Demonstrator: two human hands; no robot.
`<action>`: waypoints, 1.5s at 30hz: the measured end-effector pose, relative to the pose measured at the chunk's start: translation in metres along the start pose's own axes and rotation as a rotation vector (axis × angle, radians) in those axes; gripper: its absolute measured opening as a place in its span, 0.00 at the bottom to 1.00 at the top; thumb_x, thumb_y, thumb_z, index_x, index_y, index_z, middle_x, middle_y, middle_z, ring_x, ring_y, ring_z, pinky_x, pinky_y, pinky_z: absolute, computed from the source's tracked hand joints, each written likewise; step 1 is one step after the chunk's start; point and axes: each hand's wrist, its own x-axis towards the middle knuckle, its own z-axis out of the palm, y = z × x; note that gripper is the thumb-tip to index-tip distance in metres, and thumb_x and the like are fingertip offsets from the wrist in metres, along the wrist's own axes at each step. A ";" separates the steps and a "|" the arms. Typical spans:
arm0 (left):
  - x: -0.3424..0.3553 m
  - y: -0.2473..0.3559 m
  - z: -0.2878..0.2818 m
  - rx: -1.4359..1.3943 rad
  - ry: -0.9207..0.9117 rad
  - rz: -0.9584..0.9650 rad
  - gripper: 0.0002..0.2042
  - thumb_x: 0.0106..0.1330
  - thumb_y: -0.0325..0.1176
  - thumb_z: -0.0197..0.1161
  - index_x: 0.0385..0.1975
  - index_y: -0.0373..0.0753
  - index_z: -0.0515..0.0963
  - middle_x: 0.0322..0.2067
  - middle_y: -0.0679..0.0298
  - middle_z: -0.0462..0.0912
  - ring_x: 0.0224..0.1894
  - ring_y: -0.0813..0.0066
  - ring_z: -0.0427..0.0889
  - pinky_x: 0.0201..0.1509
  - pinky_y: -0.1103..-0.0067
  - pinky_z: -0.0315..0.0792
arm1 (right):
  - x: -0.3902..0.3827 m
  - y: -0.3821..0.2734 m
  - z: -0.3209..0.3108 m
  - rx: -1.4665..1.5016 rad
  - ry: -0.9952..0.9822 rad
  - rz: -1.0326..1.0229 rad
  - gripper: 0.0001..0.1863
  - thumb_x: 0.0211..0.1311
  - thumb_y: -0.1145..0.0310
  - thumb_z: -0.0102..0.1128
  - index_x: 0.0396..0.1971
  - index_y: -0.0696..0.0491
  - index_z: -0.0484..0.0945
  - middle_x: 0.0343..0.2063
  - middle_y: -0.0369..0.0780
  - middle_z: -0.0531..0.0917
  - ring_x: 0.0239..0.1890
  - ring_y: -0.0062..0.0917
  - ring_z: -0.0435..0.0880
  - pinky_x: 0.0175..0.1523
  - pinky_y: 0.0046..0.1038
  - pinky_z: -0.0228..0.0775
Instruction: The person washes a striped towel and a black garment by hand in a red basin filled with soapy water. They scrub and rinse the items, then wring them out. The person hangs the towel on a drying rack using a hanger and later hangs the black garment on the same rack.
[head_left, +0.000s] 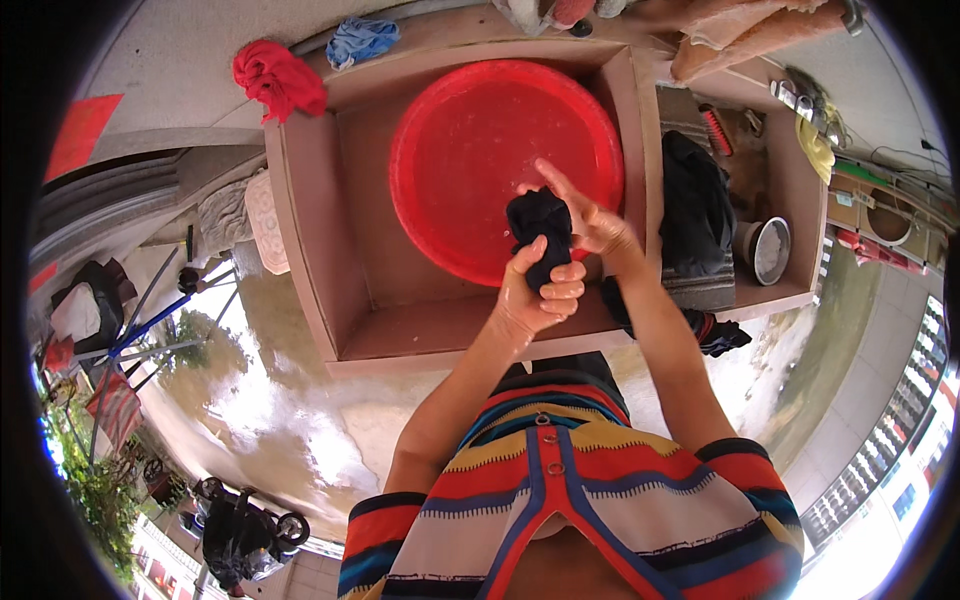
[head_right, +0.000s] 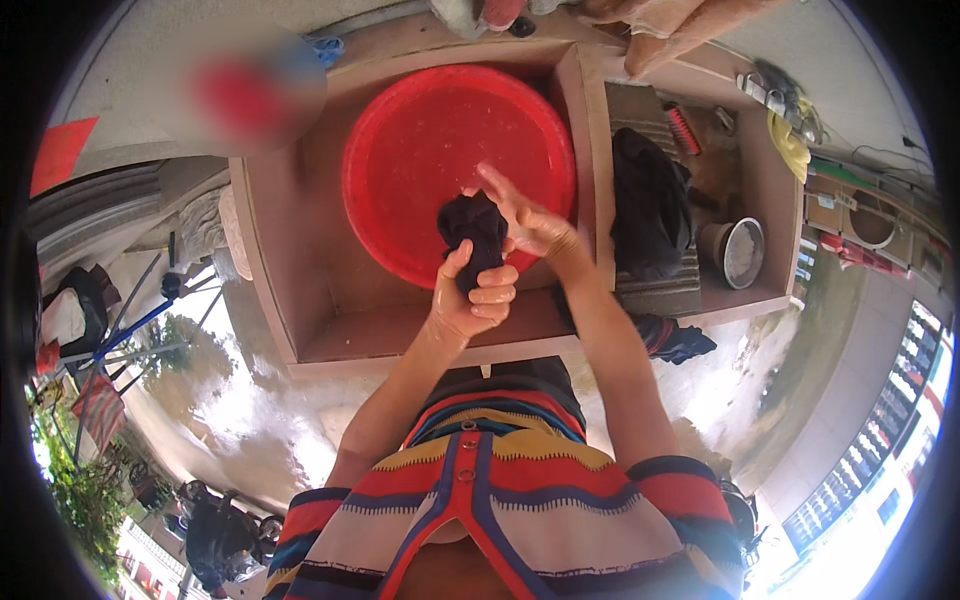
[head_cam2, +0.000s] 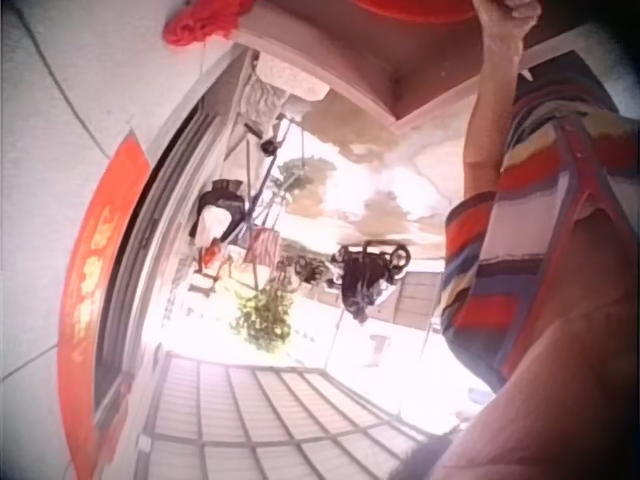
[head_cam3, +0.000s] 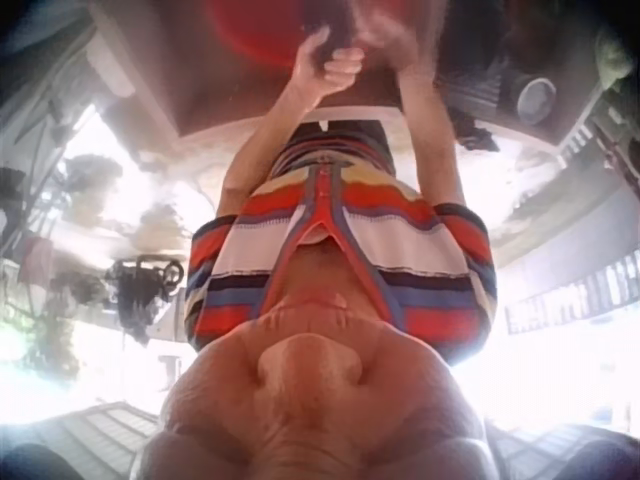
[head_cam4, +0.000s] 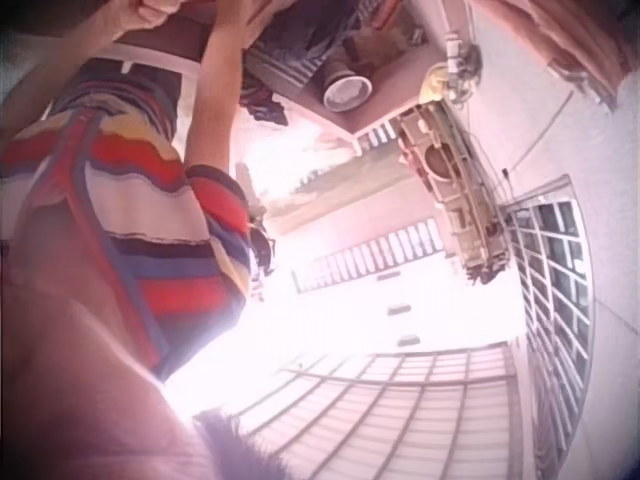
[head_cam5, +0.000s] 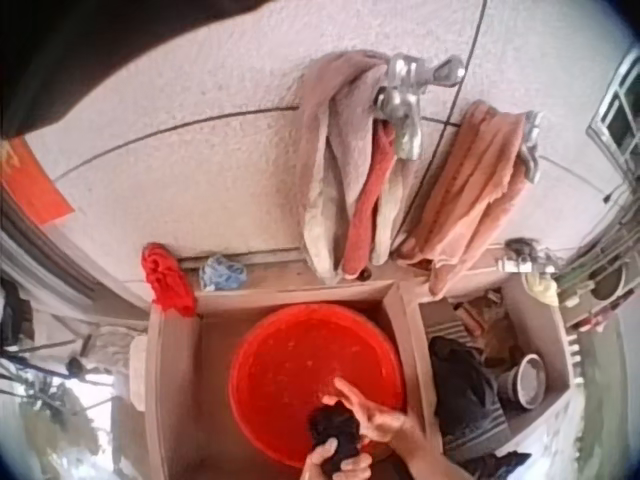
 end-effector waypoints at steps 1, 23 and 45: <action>0.004 -0.009 0.003 -0.053 -0.029 0.019 0.21 0.61 0.49 0.57 0.48 0.43 0.70 0.22 0.70 0.64 0.18 0.84 0.62 0.19 0.88 0.59 | 0.000 0.014 0.002 0.062 0.031 -0.058 0.54 0.46 0.50 0.68 0.67 0.40 0.38 0.55 0.44 0.67 0.57 0.37 0.67 0.55 0.38 0.65; 0.015 -0.004 -0.022 1.035 1.085 0.409 0.07 0.48 0.30 0.61 0.18 0.36 0.71 0.12 0.66 0.69 0.08 0.81 0.63 0.08 0.83 0.48 | 0.040 0.007 0.052 -1.438 0.510 0.283 0.11 0.34 0.73 0.57 0.16 0.57 0.63 0.13 0.42 0.67 0.18 0.31 0.69 0.26 0.32 0.61; 0.023 -0.066 0.013 1.162 0.664 -0.102 0.27 0.62 0.59 0.50 0.47 0.40 0.68 0.35 0.63 0.78 0.31 0.75 0.79 0.27 0.82 0.69 | -0.140 -0.034 0.120 -0.780 0.812 -0.139 0.31 0.51 0.76 0.56 0.59 0.51 0.61 0.48 0.36 0.70 0.46 0.18 0.70 0.52 0.20 0.62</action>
